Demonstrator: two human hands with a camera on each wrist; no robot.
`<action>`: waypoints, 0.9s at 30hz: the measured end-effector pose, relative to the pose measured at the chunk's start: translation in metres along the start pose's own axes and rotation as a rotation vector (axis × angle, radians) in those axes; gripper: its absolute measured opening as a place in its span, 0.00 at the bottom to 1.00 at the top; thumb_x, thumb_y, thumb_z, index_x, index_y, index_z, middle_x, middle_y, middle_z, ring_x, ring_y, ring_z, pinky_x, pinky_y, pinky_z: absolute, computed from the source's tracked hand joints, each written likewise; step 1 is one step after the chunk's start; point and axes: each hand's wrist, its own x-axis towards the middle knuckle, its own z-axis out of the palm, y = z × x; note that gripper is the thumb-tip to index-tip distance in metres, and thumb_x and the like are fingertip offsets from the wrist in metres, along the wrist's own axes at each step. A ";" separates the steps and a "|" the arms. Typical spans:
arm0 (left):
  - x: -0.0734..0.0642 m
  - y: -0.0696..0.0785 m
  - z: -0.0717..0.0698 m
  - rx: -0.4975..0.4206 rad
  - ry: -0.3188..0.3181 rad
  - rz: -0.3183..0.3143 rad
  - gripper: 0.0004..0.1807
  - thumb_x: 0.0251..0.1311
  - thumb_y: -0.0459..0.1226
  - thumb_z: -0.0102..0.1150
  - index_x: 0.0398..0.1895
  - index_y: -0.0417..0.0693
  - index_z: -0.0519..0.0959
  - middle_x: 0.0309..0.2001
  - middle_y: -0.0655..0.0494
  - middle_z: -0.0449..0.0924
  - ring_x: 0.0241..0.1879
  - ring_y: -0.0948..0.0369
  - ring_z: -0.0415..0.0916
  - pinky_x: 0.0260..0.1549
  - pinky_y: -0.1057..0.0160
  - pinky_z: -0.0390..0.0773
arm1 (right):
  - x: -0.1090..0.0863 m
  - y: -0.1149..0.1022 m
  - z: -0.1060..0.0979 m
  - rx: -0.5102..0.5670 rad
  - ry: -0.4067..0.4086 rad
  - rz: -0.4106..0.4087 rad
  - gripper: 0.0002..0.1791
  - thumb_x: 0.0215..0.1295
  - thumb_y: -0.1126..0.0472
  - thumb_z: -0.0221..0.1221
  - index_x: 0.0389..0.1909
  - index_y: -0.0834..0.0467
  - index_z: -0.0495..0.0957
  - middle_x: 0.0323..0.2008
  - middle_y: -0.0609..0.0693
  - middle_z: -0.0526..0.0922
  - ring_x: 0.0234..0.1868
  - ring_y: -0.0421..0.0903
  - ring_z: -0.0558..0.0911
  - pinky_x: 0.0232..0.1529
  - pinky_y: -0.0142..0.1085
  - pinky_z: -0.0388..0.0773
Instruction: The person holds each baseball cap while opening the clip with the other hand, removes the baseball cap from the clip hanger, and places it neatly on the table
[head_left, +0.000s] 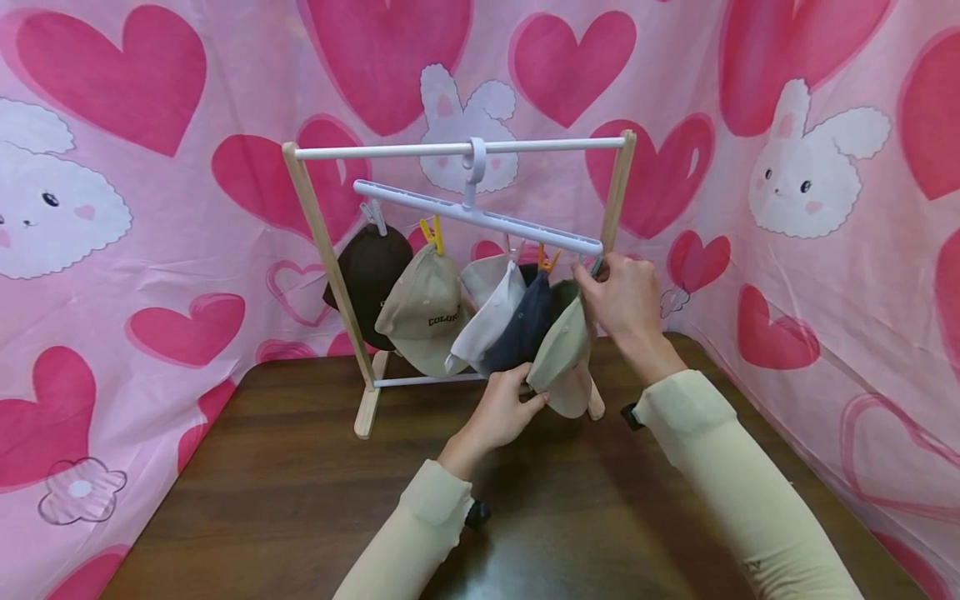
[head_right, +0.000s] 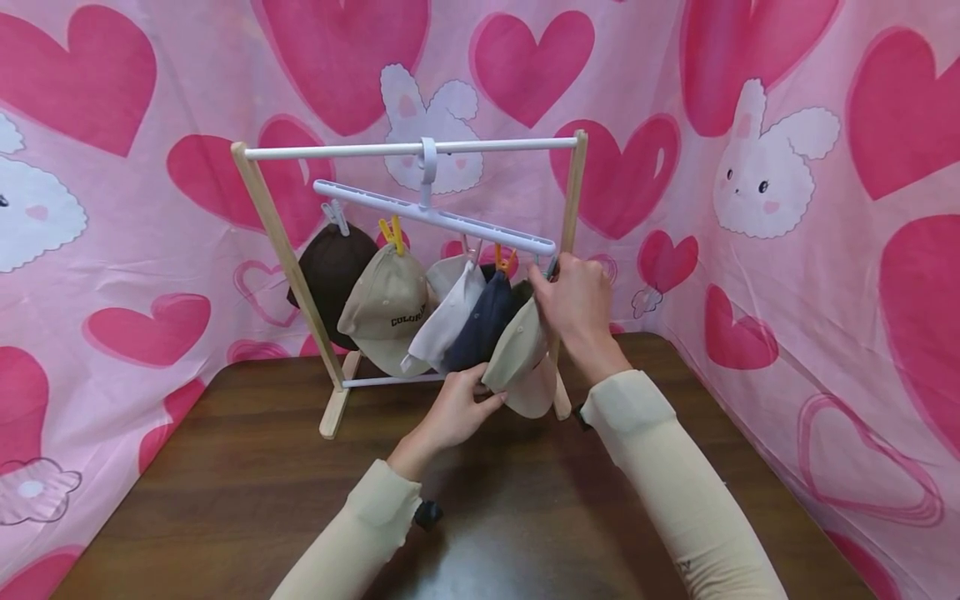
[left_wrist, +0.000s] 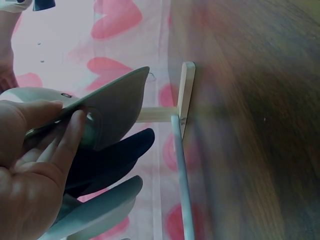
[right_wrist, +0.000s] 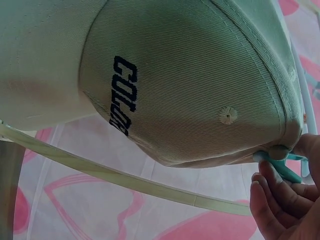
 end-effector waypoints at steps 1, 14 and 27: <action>0.000 0.000 0.000 0.002 0.002 0.002 0.14 0.64 0.28 0.65 0.53 0.37 0.81 0.52 0.44 0.85 0.52 0.54 0.84 0.51 0.62 0.82 | 0.000 0.000 0.000 0.000 -0.001 -0.005 0.24 0.67 0.46 0.64 0.25 0.64 0.83 0.21 0.59 0.83 0.24 0.56 0.79 0.21 0.44 0.74; 0.000 -0.003 -0.002 0.041 0.030 -0.006 0.09 0.67 0.30 0.64 0.49 0.40 0.83 0.48 0.48 0.86 0.50 0.59 0.84 0.52 0.60 0.82 | -0.001 0.000 -0.001 0.037 -0.059 -0.046 0.22 0.70 0.49 0.60 0.26 0.65 0.83 0.17 0.57 0.78 0.19 0.53 0.73 0.15 0.41 0.68; 0.005 -0.008 -0.008 0.105 0.050 0.018 0.05 0.66 0.29 0.64 0.43 0.42 0.83 0.40 0.51 0.86 0.35 0.62 0.79 0.37 0.66 0.79 | 0.002 0.002 0.002 0.062 -0.031 -0.093 0.23 0.70 0.51 0.61 0.22 0.64 0.82 0.14 0.55 0.76 0.17 0.52 0.72 0.15 0.42 0.64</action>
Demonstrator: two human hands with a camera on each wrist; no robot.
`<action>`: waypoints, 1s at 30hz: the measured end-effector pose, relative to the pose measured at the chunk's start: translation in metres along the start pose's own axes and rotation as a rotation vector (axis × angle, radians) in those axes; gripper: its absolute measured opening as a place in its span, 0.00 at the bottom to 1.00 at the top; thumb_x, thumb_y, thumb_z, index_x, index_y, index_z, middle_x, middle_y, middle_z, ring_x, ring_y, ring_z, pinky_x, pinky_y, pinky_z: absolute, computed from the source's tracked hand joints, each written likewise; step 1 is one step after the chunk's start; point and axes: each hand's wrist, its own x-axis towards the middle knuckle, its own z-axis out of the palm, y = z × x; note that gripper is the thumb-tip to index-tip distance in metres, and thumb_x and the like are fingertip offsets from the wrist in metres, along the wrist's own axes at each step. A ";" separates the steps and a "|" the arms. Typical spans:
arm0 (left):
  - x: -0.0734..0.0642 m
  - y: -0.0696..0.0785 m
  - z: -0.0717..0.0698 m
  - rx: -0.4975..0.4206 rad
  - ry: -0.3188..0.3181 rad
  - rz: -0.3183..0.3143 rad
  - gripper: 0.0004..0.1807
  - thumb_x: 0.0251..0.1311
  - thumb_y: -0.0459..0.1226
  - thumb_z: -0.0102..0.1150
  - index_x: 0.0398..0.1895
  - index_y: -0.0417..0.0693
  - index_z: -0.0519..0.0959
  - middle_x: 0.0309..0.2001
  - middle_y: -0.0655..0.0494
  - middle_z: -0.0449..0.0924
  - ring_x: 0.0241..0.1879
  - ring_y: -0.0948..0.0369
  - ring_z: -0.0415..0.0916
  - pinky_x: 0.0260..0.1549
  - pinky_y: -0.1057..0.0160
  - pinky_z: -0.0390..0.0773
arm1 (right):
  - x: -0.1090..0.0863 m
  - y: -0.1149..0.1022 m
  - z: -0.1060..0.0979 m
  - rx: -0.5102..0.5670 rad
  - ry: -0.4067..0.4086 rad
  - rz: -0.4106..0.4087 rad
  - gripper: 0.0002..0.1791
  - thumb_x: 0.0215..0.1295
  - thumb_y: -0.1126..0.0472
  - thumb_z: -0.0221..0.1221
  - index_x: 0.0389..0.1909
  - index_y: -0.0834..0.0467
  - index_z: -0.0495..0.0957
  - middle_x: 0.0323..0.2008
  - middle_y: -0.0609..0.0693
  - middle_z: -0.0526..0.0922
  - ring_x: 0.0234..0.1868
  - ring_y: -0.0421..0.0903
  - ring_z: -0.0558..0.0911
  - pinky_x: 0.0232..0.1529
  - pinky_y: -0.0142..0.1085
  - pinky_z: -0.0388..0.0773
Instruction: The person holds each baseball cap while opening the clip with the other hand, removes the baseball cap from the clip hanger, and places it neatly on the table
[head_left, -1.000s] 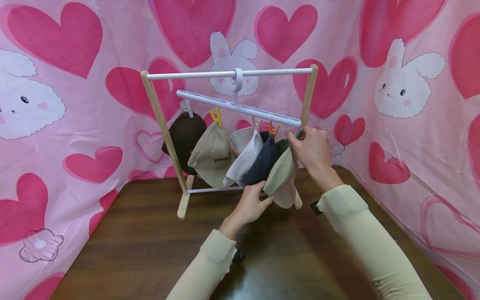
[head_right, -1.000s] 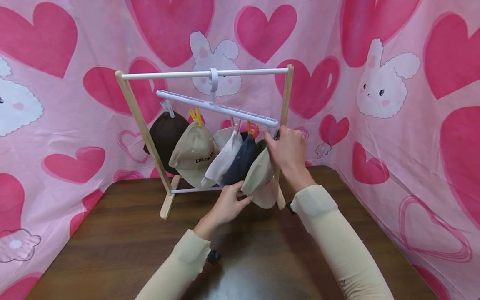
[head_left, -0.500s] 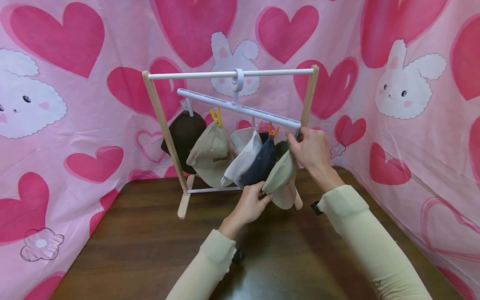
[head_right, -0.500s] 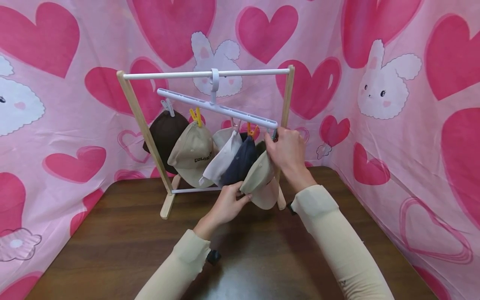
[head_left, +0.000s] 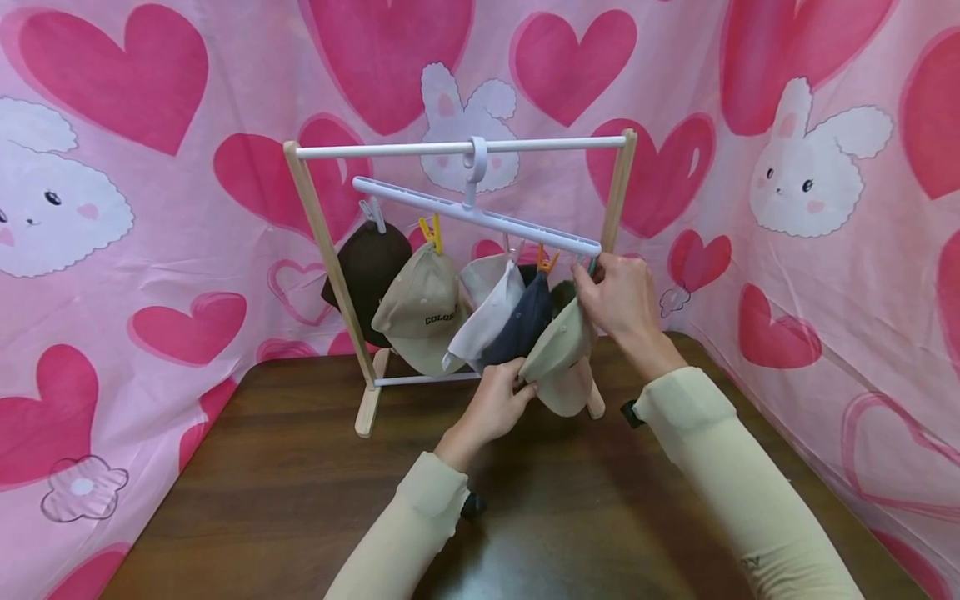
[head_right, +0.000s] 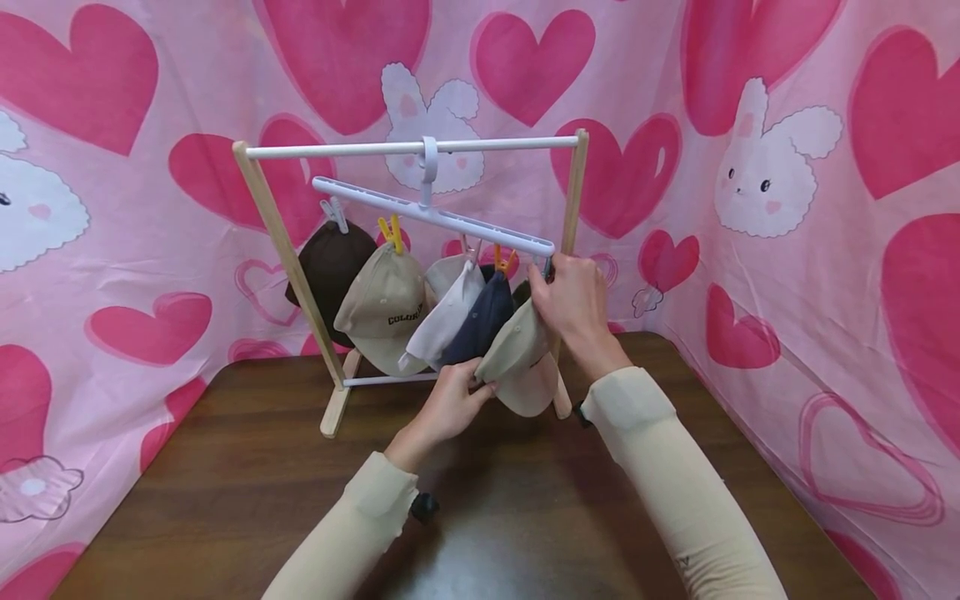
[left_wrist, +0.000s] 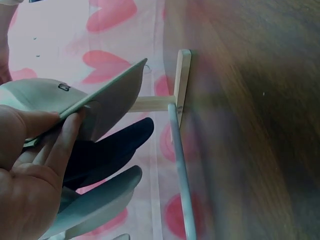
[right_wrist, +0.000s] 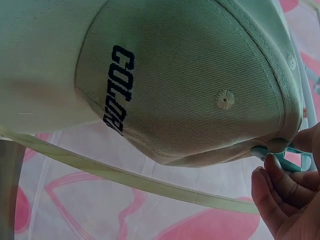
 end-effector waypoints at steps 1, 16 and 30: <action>0.000 0.000 0.000 0.004 0.000 0.003 0.04 0.66 0.29 0.64 0.42 0.42 0.83 0.39 0.51 0.86 0.34 0.62 0.78 0.36 0.66 0.78 | 0.000 0.000 0.000 0.000 0.002 -0.002 0.22 0.70 0.51 0.61 0.21 0.64 0.82 0.14 0.55 0.76 0.17 0.52 0.72 0.15 0.42 0.65; 0.003 -0.006 -0.003 0.001 0.001 0.030 0.06 0.65 0.29 0.64 0.44 0.40 0.83 0.41 0.49 0.87 0.37 0.63 0.80 0.39 0.65 0.80 | -0.001 0.005 0.003 0.006 0.056 -0.074 0.22 0.70 0.53 0.63 0.22 0.66 0.80 0.14 0.56 0.76 0.17 0.53 0.73 0.17 0.40 0.63; 0.005 -0.006 -0.011 -0.007 -0.051 0.044 0.06 0.66 0.28 0.63 0.45 0.39 0.82 0.40 0.48 0.86 0.35 0.61 0.79 0.36 0.60 0.81 | -0.001 0.009 0.004 -0.025 0.066 -0.123 0.22 0.70 0.52 0.64 0.22 0.65 0.80 0.12 0.54 0.73 0.15 0.52 0.70 0.16 0.40 0.61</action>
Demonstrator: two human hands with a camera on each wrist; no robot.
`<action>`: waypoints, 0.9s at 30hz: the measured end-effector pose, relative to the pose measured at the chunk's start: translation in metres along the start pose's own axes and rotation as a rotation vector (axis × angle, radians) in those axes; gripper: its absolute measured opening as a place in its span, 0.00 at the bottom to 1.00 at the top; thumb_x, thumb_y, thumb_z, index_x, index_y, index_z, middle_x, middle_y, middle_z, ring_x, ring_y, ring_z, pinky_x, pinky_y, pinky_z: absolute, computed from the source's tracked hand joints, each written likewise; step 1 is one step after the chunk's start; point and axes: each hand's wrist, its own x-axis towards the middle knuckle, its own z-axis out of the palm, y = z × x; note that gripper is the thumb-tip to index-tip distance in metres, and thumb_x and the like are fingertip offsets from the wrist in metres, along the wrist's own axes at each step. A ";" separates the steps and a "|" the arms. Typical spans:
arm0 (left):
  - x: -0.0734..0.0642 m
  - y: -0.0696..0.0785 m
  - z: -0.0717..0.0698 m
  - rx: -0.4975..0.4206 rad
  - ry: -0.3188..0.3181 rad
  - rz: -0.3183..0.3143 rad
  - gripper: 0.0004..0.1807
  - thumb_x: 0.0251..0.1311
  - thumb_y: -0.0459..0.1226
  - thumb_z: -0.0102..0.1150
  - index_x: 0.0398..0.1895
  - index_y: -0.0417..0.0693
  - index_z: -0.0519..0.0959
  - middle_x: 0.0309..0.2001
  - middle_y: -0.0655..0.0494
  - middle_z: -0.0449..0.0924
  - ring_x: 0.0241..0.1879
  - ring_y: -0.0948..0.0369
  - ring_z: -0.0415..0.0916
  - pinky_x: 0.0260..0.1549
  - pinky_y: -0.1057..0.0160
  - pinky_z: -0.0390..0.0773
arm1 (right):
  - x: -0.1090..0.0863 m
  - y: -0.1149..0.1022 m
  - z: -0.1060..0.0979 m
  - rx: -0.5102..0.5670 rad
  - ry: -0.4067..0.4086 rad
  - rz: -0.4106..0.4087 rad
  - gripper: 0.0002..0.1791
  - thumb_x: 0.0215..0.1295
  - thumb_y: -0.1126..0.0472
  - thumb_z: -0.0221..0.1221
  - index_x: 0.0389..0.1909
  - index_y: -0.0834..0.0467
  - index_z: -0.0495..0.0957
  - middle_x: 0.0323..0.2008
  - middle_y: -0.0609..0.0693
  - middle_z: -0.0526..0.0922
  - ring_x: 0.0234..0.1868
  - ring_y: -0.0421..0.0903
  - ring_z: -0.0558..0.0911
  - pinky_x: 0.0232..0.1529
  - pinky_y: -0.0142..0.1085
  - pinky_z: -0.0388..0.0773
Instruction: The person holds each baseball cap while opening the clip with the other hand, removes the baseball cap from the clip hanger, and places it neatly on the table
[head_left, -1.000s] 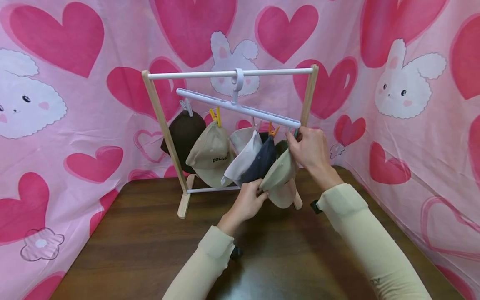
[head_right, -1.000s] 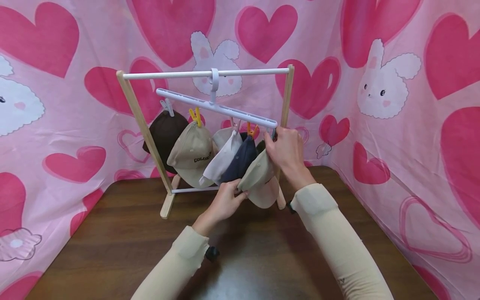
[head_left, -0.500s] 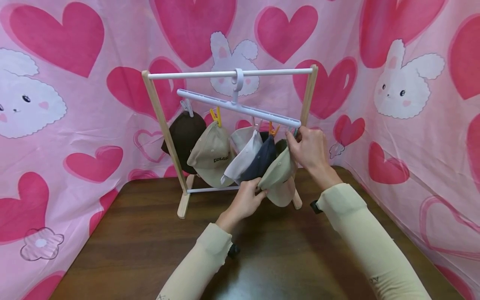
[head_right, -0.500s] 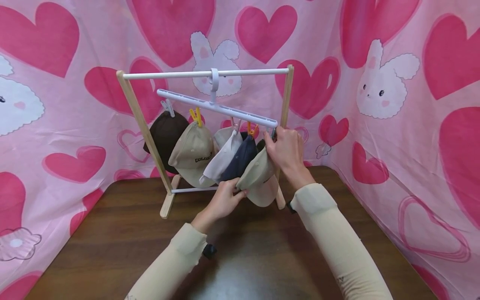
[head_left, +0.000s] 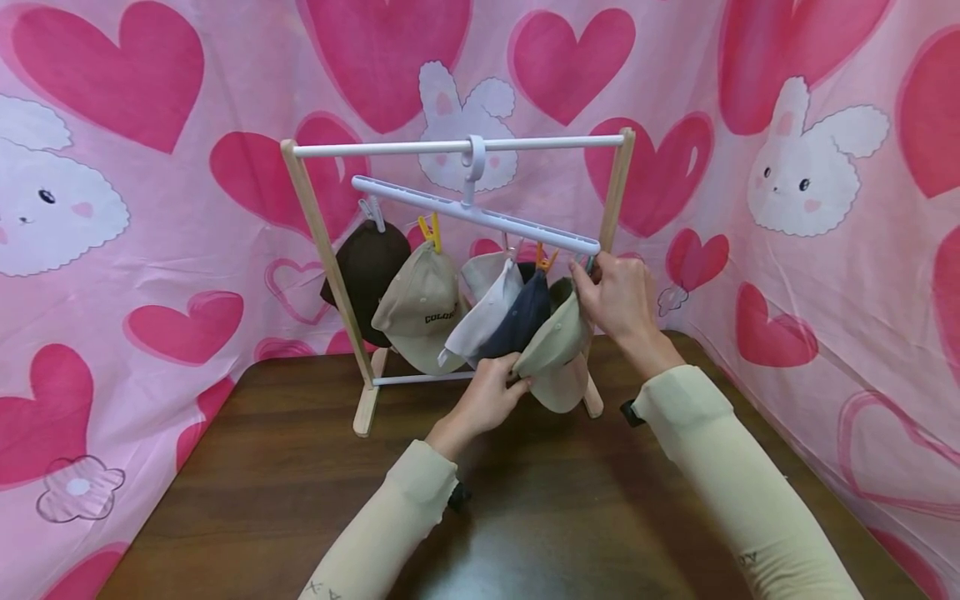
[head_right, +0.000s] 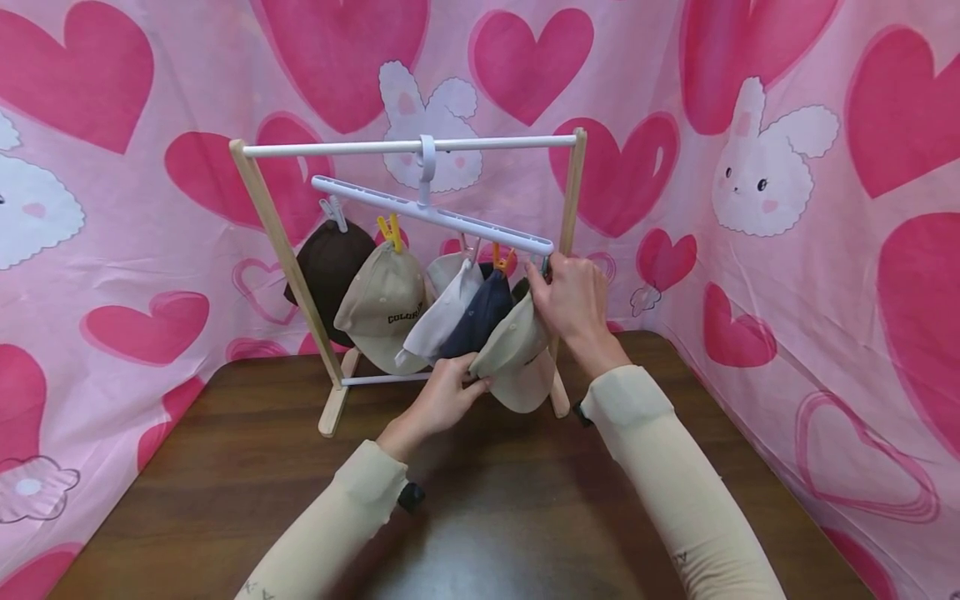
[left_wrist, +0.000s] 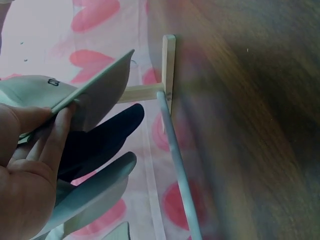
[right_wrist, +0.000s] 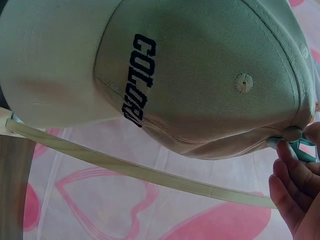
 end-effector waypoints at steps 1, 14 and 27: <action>0.000 0.000 -0.001 -0.001 -0.001 0.001 0.06 0.66 0.28 0.63 0.45 0.39 0.82 0.39 0.48 0.85 0.34 0.61 0.78 0.36 0.61 0.80 | 0.000 0.000 0.000 -0.004 0.001 -0.003 0.22 0.70 0.51 0.63 0.22 0.65 0.80 0.12 0.54 0.72 0.15 0.52 0.70 0.16 0.40 0.61; 0.001 -0.001 -0.001 -0.011 0.023 -0.017 0.05 0.66 0.28 0.63 0.44 0.40 0.82 0.37 0.50 0.85 0.31 0.61 0.76 0.32 0.66 0.76 | 0.000 0.004 0.004 0.013 0.084 -0.075 0.25 0.69 0.52 0.62 0.15 0.63 0.78 0.10 0.53 0.71 0.12 0.50 0.66 0.13 0.41 0.58; 0.001 -0.003 -0.001 -0.090 0.037 -0.044 0.07 0.65 0.26 0.63 0.45 0.38 0.83 0.45 0.46 0.87 0.44 0.62 0.84 0.38 0.66 0.82 | 0.002 0.008 0.007 -0.011 0.135 -0.154 0.26 0.68 0.55 0.63 0.10 0.61 0.74 0.09 0.53 0.70 0.13 0.44 0.61 0.15 0.38 0.54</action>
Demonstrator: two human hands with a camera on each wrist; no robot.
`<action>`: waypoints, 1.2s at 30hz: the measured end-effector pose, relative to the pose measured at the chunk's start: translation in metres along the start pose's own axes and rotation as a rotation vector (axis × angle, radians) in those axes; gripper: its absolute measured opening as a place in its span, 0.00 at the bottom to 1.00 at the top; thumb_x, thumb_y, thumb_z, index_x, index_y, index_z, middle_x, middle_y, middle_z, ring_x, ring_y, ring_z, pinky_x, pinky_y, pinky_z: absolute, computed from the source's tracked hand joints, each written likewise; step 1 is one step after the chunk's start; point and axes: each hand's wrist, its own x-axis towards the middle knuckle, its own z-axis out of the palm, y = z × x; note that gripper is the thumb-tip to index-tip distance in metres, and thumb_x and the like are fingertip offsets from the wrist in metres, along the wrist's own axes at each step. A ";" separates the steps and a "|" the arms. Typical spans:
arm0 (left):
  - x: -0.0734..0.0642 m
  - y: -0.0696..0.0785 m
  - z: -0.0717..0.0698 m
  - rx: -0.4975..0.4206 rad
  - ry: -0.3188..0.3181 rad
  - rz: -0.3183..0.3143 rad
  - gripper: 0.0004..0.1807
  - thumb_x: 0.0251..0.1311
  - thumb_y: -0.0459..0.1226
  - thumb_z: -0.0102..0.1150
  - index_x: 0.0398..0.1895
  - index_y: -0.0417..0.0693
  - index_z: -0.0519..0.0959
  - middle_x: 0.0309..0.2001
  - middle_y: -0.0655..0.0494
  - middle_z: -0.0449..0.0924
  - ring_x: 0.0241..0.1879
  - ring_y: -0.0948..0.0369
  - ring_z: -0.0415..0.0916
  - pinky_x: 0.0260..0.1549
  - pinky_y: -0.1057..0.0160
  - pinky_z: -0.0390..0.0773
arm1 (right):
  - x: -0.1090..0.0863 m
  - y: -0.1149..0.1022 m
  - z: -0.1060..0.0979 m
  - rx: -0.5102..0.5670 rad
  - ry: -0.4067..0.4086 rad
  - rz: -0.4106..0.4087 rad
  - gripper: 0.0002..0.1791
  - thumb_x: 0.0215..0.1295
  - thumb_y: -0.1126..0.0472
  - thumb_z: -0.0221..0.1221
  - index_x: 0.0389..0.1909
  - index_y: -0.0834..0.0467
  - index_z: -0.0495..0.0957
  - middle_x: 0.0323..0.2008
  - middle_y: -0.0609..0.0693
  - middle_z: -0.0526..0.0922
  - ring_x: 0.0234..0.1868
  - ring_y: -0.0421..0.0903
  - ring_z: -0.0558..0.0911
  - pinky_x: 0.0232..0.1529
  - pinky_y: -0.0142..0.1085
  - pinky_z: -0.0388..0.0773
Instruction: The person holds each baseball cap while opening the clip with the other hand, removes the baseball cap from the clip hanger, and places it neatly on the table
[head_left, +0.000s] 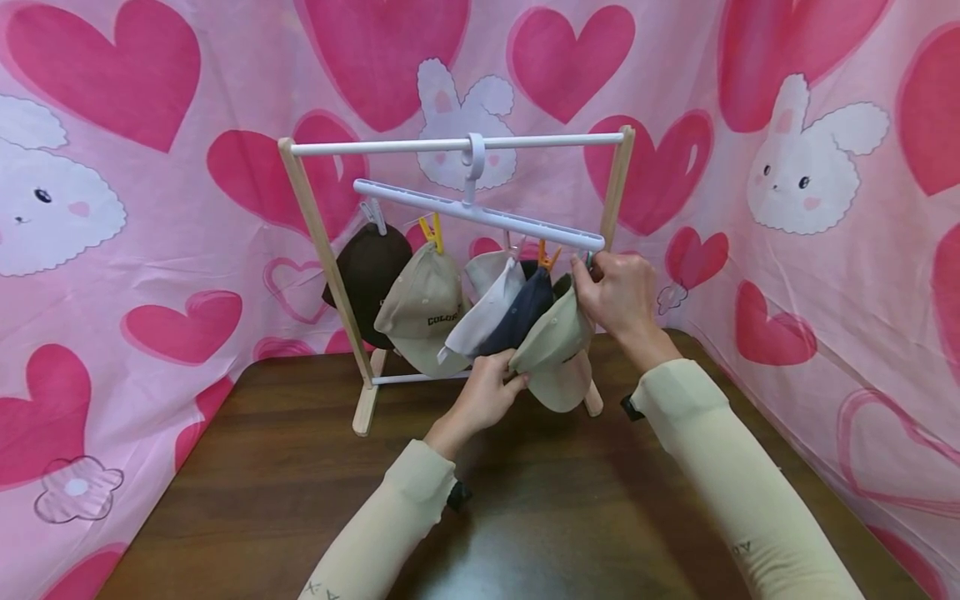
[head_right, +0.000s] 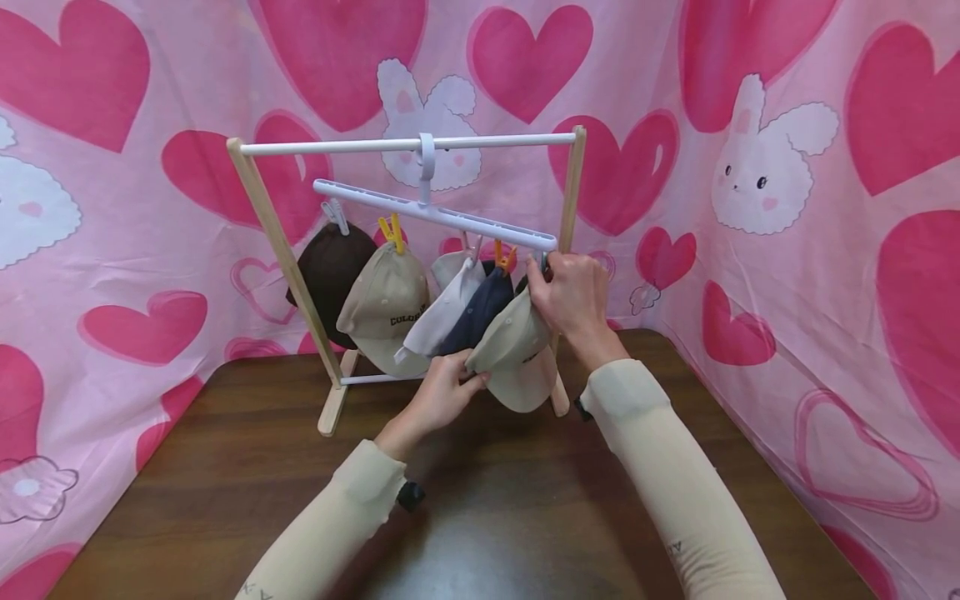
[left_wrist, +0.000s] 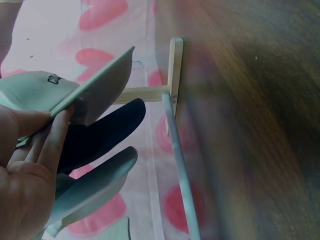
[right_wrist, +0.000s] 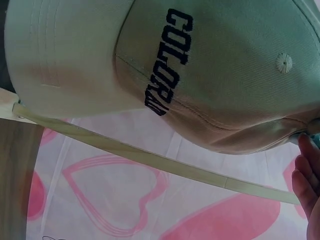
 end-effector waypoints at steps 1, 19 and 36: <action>0.000 0.000 0.000 0.001 0.001 0.003 0.07 0.65 0.27 0.63 0.45 0.38 0.83 0.45 0.46 0.87 0.44 0.61 0.84 0.38 0.65 0.82 | 0.000 0.000 0.000 0.005 0.006 0.000 0.26 0.68 0.55 0.63 0.10 0.61 0.74 0.09 0.53 0.69 0.13 0.41 0.59 0.15 0.38 0.54; 0.000 -0.002 -0.006 0.077 0.020 0.027 0.02 0.65 0.29 0.64 0.39 0.41 0.83 0.34 0.52 0.84 0.29 0.63 0.76 0.29 0.67 0.77 | 0.006 -0.003 -0.002 0.051 -0.016 0.023 0.26 0.66 0.59 0.65 0.08 0.60 0.73 0.07 0.51 0.69 0.14 0.29 0.54 0.16 0.38 0.53; -0.004 -0.003 -0.010 0.087 -0.004 0.017 0.02 0.68 0.30 0.62 0.38 0.39 0.82 0.27 0.55 0.78 0.20 0.66 0.69 0.20 0.69 0.69 | 0.009 -0.004 -0.003 0.067 -0.075 0.081 0.25 0.67 0.57 0.64 0.09 0.60 0.76 0.08 0.50 0.69 0.12 0.30 0.57 0.14 0.37 0.54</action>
